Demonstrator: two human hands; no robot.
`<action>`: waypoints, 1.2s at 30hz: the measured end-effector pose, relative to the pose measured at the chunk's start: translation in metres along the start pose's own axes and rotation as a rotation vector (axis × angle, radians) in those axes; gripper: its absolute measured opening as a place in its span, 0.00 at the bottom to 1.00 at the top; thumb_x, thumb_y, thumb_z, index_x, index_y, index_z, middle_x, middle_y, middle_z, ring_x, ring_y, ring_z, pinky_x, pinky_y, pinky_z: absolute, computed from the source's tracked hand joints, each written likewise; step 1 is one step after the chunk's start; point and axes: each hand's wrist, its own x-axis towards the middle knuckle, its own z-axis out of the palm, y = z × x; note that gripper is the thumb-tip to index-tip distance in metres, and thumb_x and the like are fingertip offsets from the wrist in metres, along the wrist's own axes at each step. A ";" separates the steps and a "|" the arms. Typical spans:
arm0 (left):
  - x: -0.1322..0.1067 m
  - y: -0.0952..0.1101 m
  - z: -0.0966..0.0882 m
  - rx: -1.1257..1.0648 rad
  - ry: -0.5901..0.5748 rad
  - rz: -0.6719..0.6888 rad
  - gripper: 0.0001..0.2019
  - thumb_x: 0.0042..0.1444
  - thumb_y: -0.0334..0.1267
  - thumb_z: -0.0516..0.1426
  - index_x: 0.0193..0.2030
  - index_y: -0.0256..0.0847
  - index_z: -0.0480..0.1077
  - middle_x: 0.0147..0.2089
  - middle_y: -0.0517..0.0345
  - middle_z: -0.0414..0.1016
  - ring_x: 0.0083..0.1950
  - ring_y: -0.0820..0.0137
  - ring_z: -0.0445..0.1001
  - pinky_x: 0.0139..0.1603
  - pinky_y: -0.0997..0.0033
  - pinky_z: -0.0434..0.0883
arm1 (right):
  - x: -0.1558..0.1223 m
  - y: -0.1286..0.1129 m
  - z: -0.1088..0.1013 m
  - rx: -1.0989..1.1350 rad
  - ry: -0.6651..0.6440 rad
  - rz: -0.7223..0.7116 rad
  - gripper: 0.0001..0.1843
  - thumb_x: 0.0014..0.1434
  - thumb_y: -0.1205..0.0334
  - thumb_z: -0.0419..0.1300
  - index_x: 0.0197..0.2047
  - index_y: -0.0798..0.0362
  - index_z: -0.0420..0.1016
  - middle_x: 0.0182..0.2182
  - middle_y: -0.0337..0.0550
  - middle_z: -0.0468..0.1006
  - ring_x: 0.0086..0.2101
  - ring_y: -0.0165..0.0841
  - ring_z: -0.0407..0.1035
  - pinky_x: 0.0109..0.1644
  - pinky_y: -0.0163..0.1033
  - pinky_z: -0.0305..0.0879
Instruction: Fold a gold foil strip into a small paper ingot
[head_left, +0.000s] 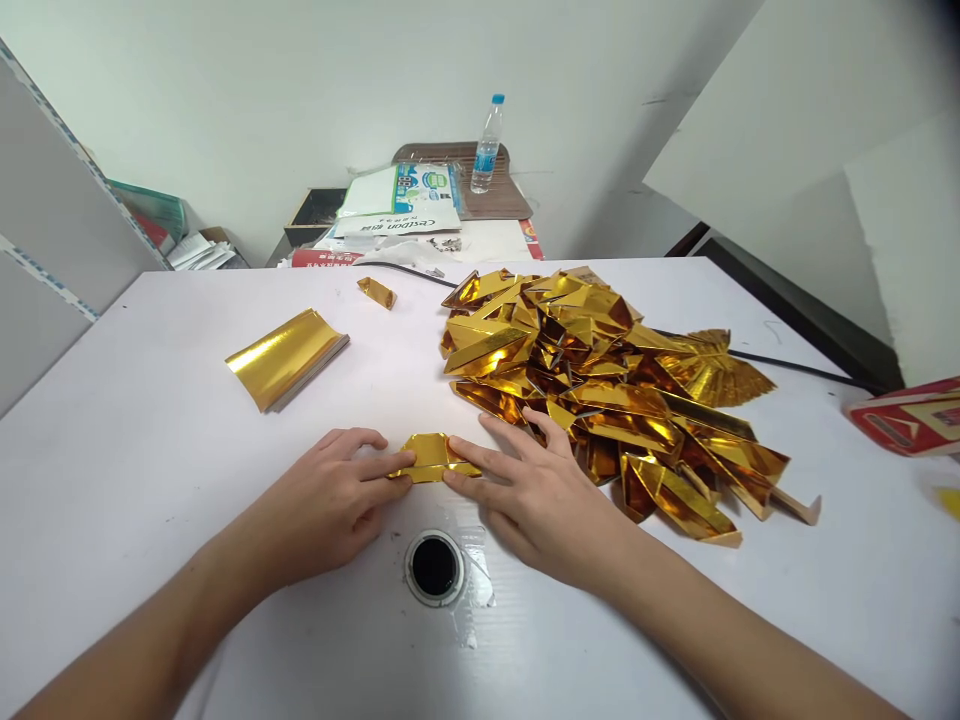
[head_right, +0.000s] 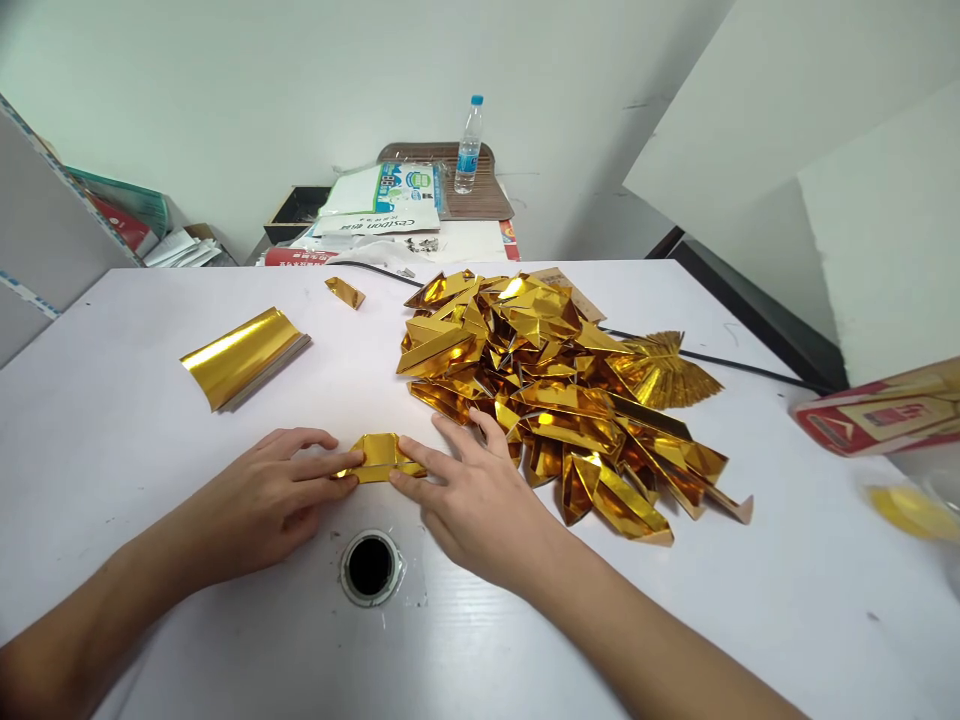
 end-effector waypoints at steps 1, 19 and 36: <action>0.000 -0.001 0.000 -0.020 0.001 -0.001 0.21 0.59 0.23 0.54 0.53 0.45 0.79 0.63 0.55 0.80 0.61 0.53 0.75 0.56 0.47 0.78 | 0.000 0.000 0.000 0.007 0.000 0.000 0.21 0.68 0.67 0.60 0.58 0.38 0.83 0.63 0.38 0.79 0.63 0.59 0.67 0.65 0.73 0.50; 0.002 -0.013 -0.004 -0.117 -0.026 -0.016 0.13 0.56 0.23 0.54 0.39 0.43 0.76 0.60 0.57 0.82 0.61 0.56 0.75 0.58 0.52 0.77 | 0.005 0.005 -0.007 0.110 -0.057 0.006 0.10 0.68 0.70 0.56 0.40 0.49 0.77 0.62 0.43 0.79 0.66 0.56 0.66 0.68 0.75 0.45; 0.016 -0.007 0.014 0.046 0.228 0.050 0.10 0.70 0.30 0.54 0.38 0.39 0.74 0.48 0.50 0.83 0.50 0.59 0.79 0.49 0.56 0.80 | 0.015 0.008 0.007 0.006 0.150 -0.160 0.11 0.74 0.66 0.57 0.43 0.50 0.81 0.50 0.45 0.86 0.49 0.42 0.77 0.62 0.57 0.58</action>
